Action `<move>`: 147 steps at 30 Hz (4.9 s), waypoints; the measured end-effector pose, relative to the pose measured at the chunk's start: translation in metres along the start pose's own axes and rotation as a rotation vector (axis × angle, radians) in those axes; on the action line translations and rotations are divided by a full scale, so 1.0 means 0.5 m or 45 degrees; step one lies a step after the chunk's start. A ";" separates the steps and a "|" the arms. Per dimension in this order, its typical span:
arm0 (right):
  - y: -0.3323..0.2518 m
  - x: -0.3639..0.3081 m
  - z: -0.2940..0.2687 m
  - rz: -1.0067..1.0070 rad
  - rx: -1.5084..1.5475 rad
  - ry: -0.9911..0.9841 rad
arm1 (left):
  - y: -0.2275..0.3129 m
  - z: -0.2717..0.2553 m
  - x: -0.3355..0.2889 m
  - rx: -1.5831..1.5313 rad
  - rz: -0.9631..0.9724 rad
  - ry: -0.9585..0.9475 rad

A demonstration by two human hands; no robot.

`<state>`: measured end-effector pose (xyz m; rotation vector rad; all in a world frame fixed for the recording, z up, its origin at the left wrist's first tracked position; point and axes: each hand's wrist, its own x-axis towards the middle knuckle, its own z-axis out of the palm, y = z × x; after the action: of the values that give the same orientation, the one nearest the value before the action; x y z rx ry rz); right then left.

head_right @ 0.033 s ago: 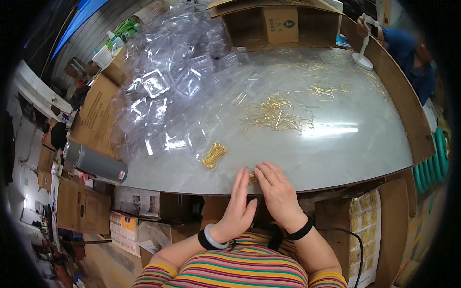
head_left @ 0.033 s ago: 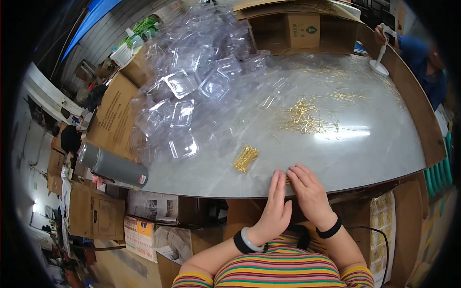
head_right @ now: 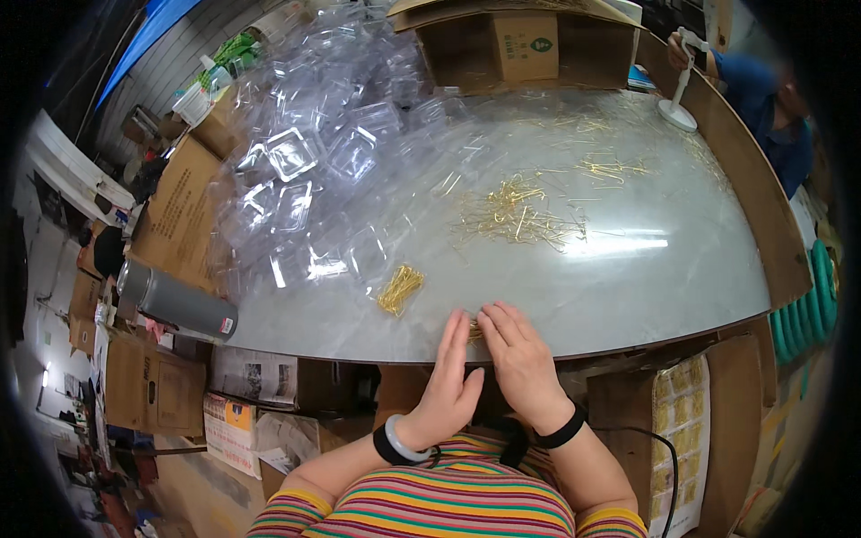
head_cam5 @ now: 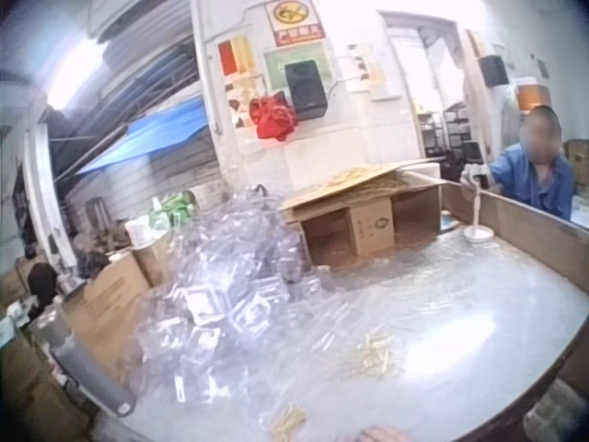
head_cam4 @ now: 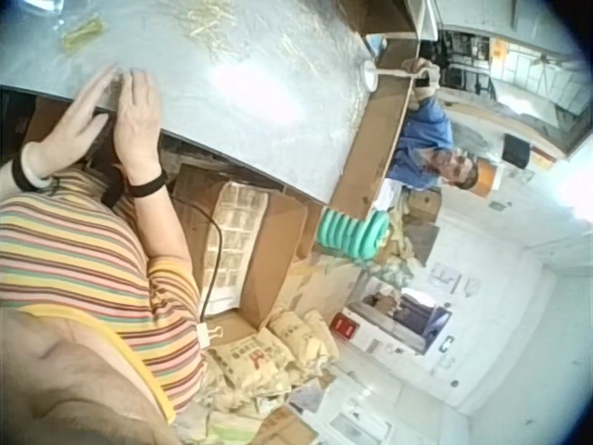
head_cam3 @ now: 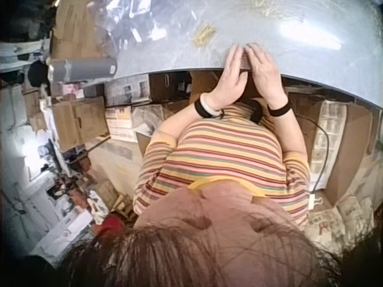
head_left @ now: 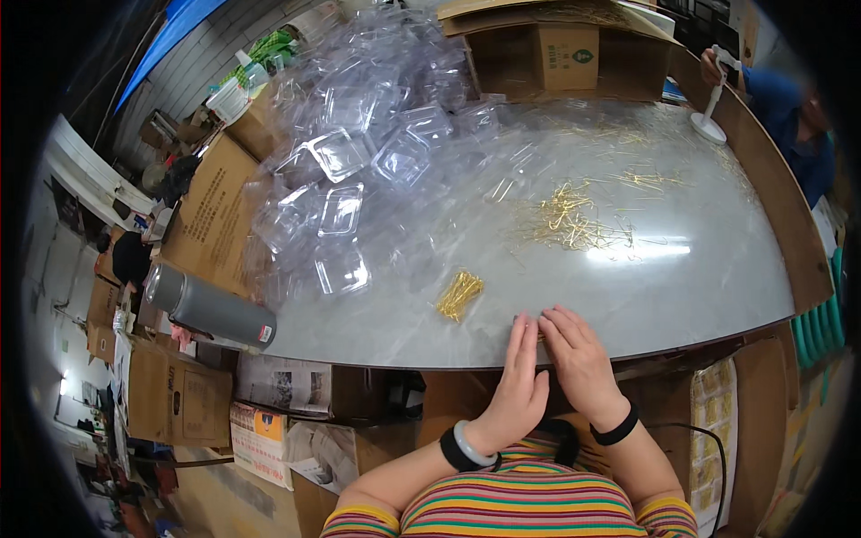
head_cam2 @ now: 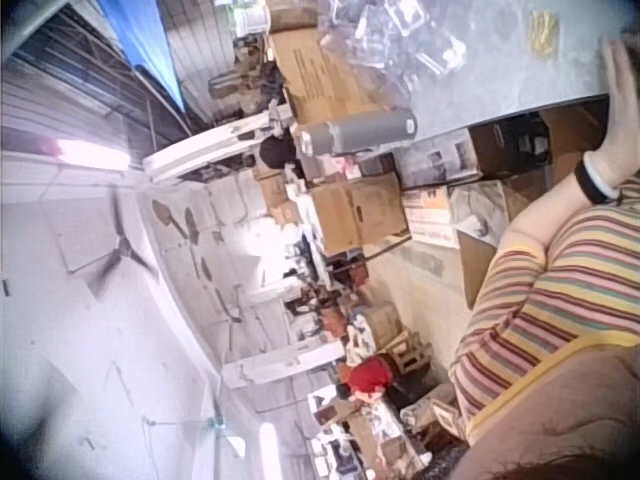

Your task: Sorting and packaging gold-colored pins into plastic containers.

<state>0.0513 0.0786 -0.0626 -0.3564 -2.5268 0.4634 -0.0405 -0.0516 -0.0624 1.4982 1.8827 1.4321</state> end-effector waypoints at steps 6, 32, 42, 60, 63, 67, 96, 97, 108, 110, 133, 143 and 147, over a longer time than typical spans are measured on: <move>0.008 0.001 -0.001 0.008 -0.018 0.020 | -0.020 -0.074 -0.016 -0.165 -0.201 0.260; -0.004 -0.002 0.009 0.028 -0.011 0.176 | -0.014 -0.283 -0.080 -1.094 -1.053 -0.230; -0.016 -0.006 0.010 0.006 -0.052 0.078 | -0.096 -0.145 -0.106 -1.247 -1.074 -0.358; -0.089 -0.039 -0.004 -0.063 0.361 0.185 | -0.010 -0.199 -0.037 -0.873 -0.687 -0.415; -0.085 0.010 0.010 0.031 0.337 0.319 | -0.016 -0.197 0.027 -0.280 -0.541 -0.313; -0.057 0.033 0.038 0.111 0.214 0.352 | -0.039 -0.152 0.055 0.507 -0.056 0.067; -0.029 -0.027 0.003 0.317 0.208 0.181 | -0.061 -0.096 0.044 0.729 0.186 -0.123; -0.040 -0.039 0.006 0.300 0.178 0.093 | -0.064 -0.090 0.043 0.754 0.202 -0.111; -0.035 0.011 -0.005 0.393 0.302 0.312 | -0.067 -0.082 0.039 0.834 0.296 -0.034; -0.045 0.007 -0.012 0.527 0.277 0.323 | -0.072 -0.081 0.037 0.816 0.283 -0.012; -0.041 0.018 -0.028 0.458 0.254 0.303 | -0.084 -0.081 0.035 0.787 0.314 0.032; -0.067 0.055 0.005 0.230 0.228 0.242 | -0.093 -0.083 0.034 0.596 0.252 0.124; -0.043 0.043 0.017 0.234 0.258 0.181 | -0.080 -0.090 0.038 0.561 0.262 0.099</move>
<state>0.0257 0.0645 -0.0507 -0.5264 -2.2954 0.7323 -0.1029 -0.0544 -0.0708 1.9069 2.2547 1.2209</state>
